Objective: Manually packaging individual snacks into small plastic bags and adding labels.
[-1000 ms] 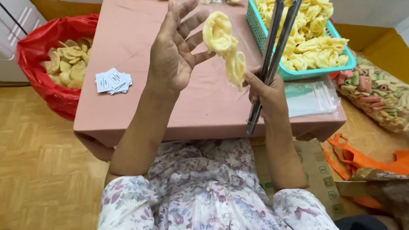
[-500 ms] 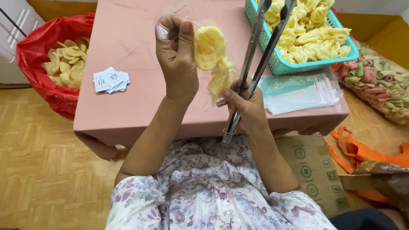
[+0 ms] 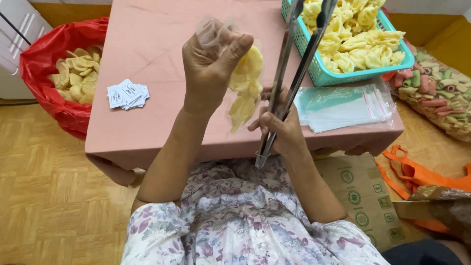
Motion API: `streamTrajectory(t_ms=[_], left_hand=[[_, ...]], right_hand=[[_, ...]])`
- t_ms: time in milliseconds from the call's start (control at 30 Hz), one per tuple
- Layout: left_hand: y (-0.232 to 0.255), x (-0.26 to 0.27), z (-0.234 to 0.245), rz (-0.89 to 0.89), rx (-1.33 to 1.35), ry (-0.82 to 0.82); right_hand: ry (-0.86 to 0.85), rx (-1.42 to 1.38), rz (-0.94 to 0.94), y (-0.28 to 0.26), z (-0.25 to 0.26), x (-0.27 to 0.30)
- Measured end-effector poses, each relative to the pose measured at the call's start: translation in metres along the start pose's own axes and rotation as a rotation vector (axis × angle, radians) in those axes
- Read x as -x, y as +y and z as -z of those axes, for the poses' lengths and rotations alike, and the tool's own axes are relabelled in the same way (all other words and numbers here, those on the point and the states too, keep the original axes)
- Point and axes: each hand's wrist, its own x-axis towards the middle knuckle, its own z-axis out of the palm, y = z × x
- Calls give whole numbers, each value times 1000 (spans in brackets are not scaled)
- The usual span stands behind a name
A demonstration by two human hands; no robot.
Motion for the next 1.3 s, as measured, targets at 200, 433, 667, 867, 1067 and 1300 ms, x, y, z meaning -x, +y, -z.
streamTrajectory(t_ms=[200, 433, 667, 867, 1067, 1300], left_hand=[[17, -1, -14, 92, -61, 52], [13, 4, 7, 183, -41, -279], [-2, 11, 4, 25, -410, -57], [7, 14, 5, 416, 99, -179], [-15, 24, 9, 212, 78, 33], [-4, 20, 9, 247, 50, -35]], right_hand=[[36, -78, -56, 13, 12, -8], [176, 91, 2, 3, 11, -12], [57, 57, 59, 0, 12, -10], [160, -18, 152, -9, 4, -17], [93, 22, 191, -2, 22, -14], [137, -30, -5, 18, 9, -6]])
